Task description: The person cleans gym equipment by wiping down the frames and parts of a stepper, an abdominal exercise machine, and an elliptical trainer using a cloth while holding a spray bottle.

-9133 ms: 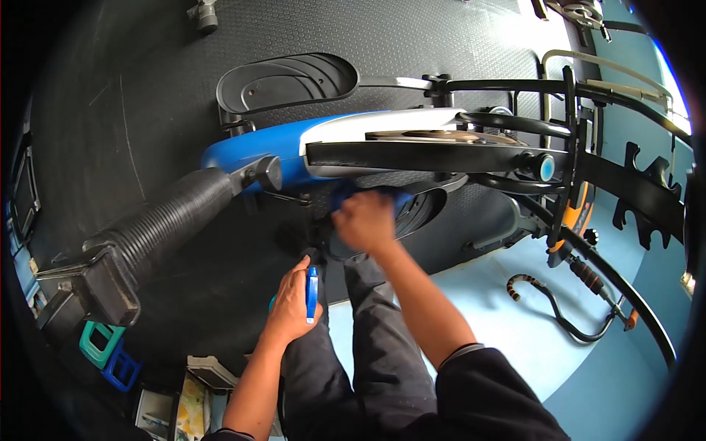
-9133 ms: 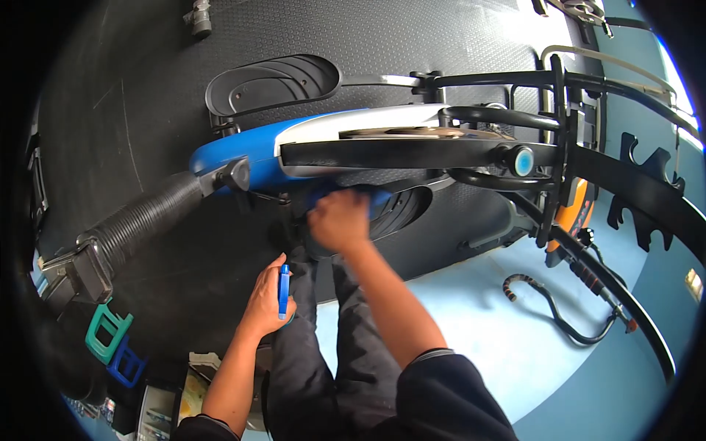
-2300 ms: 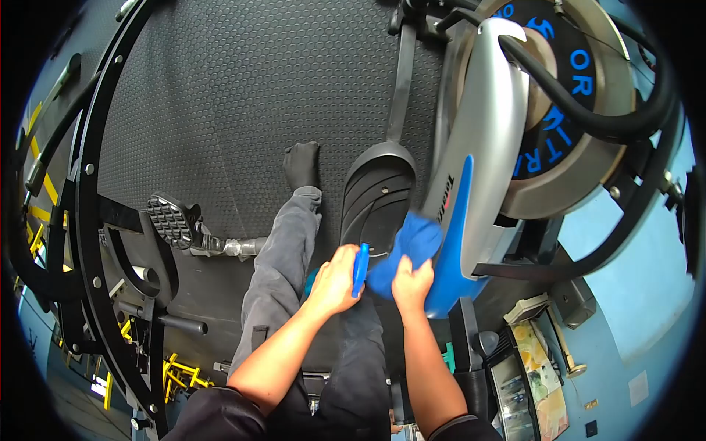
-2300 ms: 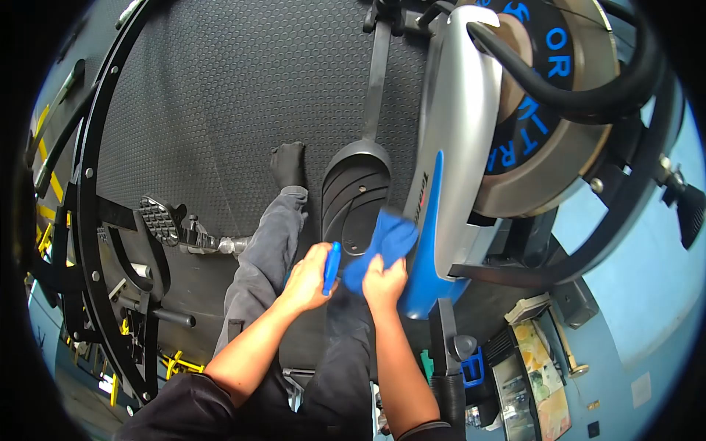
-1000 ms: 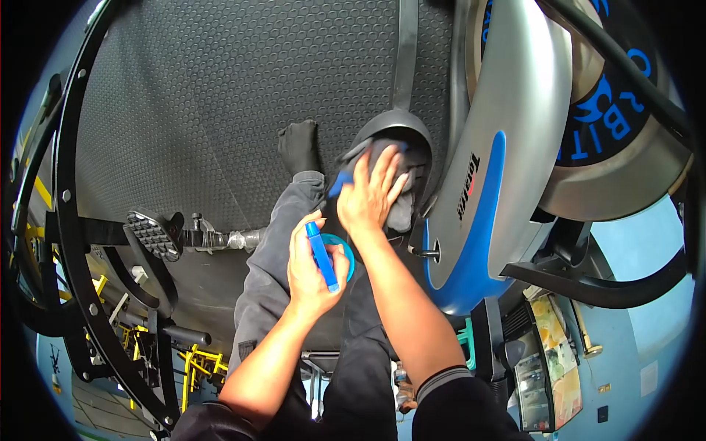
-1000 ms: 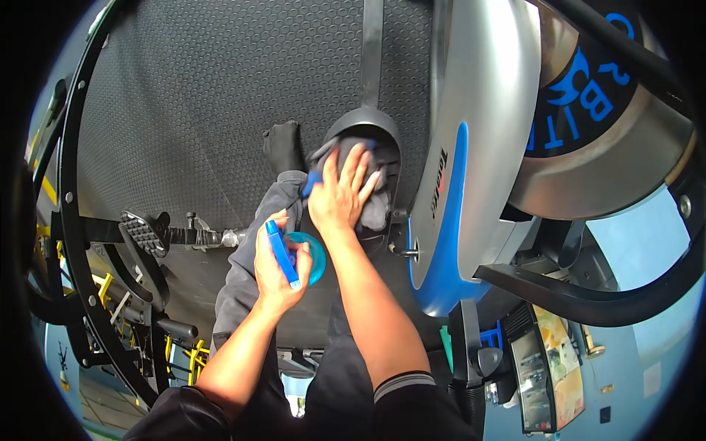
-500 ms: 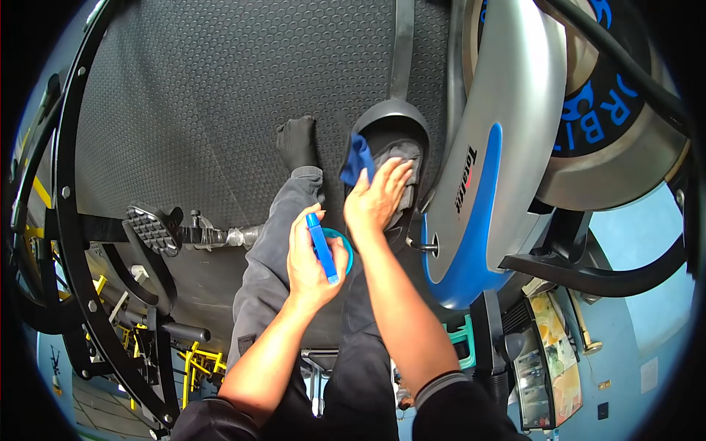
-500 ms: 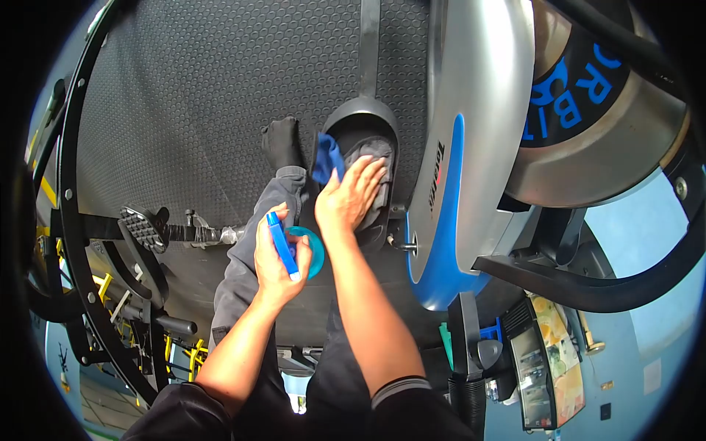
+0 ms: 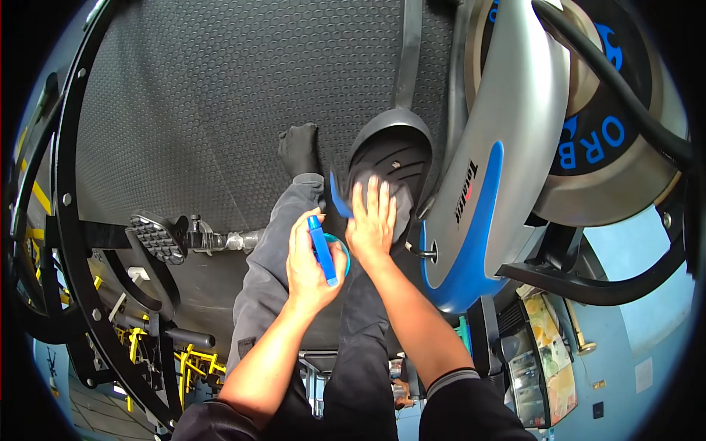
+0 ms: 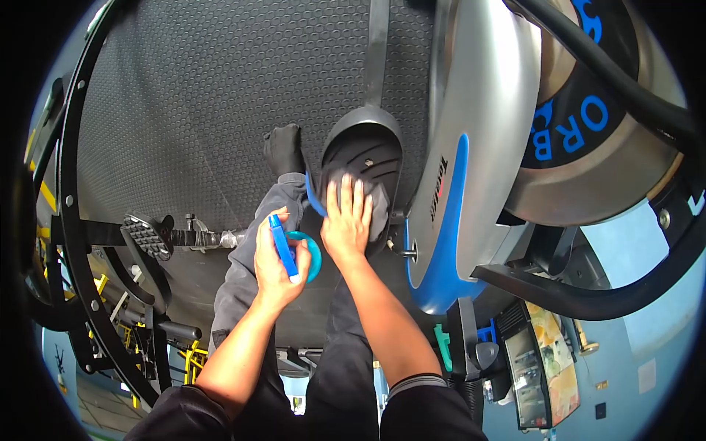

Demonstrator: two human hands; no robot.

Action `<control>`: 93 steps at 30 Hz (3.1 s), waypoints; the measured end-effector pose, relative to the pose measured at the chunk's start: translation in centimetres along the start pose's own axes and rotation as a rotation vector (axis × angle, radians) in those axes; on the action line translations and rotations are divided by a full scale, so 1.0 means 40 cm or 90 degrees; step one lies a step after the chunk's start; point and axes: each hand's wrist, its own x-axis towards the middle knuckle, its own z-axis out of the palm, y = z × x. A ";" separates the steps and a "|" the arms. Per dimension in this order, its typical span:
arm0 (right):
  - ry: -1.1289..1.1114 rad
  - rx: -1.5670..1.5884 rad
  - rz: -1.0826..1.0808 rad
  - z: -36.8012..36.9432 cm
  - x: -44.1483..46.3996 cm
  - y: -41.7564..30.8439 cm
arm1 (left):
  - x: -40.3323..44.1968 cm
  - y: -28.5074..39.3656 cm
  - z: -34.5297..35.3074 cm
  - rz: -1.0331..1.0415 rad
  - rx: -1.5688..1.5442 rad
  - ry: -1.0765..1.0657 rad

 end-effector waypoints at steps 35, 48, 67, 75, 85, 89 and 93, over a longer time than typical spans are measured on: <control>-0.243 0.227 0.575 0.159 -0.140 -0.053 | 0.002 -0.026 -0.009 -0.008 -0.017 -0.033; -0.395 -0.418 0.155 0.109 -0.229 0.098 | 0.000 -0.006 -0.004 -0.035 -0.013 -0.051; 0.246 -0.028 -0.069 -0.320 0.295 -0.066 | 0.017 -0.008 -0.021 -0.061 -0.144 0.075; -0.086 -0.285 -0.403 -0.053 0.187 -0.013 | 0.036 -0.006 -0.030 -0.083 -0.119 0.076; 0.026 -0.183 -0.243 -0.120 0.233 -0.047 | 0.036 0.005 -0.034 -0.120 -0.141 0.067; 0.017 -0.249 -0.335 -0.207 0.297 0.011 | 0.032 0.003 -0.036 -0.098 -0.142 0.072; 0.150 -0.182 -0.182 -0.241 0.306 0.018 | 0.028 -0.012 -0.033 -0.084 -0.124 0.057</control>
